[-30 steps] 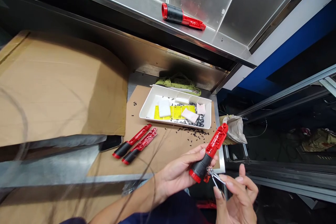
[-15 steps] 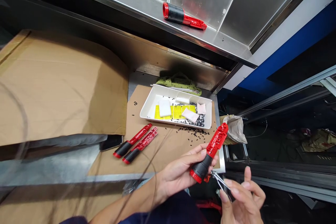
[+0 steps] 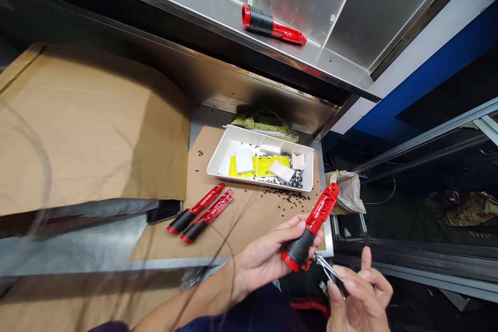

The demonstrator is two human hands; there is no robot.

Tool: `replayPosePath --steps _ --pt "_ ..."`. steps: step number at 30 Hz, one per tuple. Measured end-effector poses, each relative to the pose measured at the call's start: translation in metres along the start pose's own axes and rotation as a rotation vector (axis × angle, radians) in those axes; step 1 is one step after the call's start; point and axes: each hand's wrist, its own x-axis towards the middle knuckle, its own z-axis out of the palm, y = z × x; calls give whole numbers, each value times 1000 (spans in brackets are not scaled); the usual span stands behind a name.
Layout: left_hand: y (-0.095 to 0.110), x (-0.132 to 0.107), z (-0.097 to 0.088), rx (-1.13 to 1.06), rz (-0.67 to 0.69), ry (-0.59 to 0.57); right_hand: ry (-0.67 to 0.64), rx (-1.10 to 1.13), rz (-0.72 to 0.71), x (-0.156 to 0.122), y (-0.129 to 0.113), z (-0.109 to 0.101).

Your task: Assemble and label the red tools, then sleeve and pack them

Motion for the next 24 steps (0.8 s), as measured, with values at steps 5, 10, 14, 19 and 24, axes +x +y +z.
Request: replayPosePath --steps 5,10,14,19,24 --pt "2 0 3 -21 -11 4 -52 -21 37 2 -7 5" --pt "1 0 4 -16 -7 -17 -44 -21 86 2 -14 16" --pt "1 1 3 -29 -20 -35 2 17 65 -4 -6 8" --pt "7 1 0 -154 -112 44 249 -50 119 -3 29 -13" --pt "18 -2 -3 -229 -203 50 -79 -271 105 -8 91 34"
